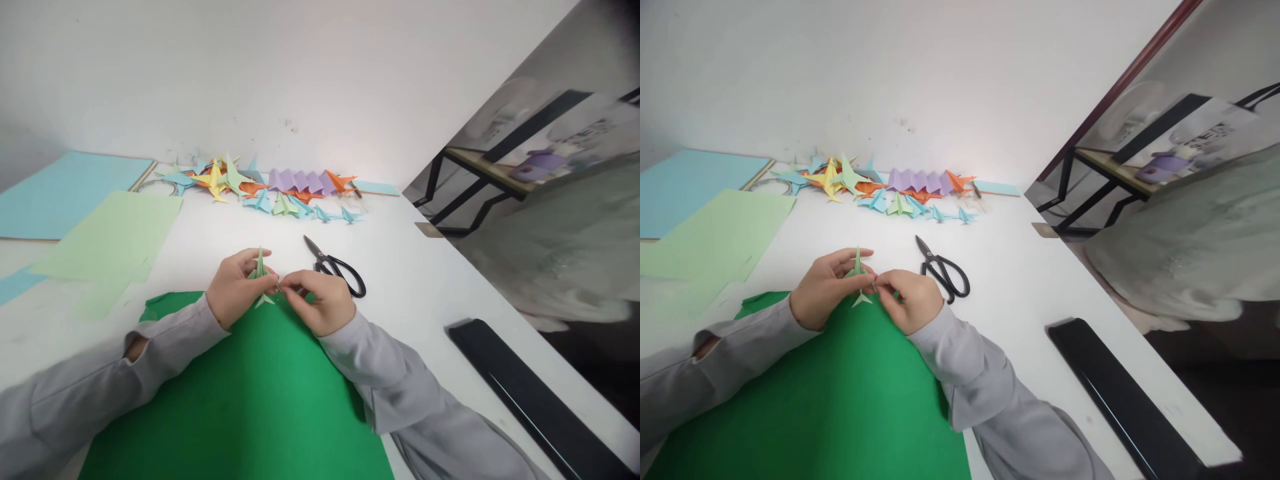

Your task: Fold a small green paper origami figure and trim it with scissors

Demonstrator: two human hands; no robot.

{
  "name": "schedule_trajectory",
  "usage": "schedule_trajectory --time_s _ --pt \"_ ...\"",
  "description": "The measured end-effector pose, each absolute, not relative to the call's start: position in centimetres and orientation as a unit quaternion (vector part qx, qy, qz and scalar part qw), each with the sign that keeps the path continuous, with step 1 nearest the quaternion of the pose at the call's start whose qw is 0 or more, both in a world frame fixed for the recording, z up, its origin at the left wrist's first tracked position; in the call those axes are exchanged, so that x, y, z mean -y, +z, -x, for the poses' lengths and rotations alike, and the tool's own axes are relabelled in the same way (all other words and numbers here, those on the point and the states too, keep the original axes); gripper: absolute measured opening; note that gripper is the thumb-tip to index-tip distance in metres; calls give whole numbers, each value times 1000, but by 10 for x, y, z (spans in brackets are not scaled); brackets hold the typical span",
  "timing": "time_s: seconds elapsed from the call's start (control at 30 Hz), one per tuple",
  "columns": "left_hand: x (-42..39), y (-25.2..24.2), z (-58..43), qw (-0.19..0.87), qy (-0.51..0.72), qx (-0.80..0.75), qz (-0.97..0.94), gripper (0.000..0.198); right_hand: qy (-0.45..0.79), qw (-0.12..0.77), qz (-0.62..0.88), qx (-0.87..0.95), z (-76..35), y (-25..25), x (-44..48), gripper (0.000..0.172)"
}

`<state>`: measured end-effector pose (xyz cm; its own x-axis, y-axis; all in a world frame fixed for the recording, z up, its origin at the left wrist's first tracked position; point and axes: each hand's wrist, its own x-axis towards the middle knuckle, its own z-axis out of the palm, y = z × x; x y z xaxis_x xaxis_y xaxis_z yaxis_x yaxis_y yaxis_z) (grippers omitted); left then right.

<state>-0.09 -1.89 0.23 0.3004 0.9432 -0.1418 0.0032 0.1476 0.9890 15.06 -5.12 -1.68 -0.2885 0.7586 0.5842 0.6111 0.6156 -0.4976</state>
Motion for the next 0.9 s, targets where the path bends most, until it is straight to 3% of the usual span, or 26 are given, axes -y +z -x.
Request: schedule_trajectory --time_s 0.27,0.9 --pt "15 9 0 638 293 -490 -517 32 4 352 394 849 -157 -22 51 16" --pt "11 10 2 700 258 -466 -476 30 175 390 412 805 -155 -16 50 12"
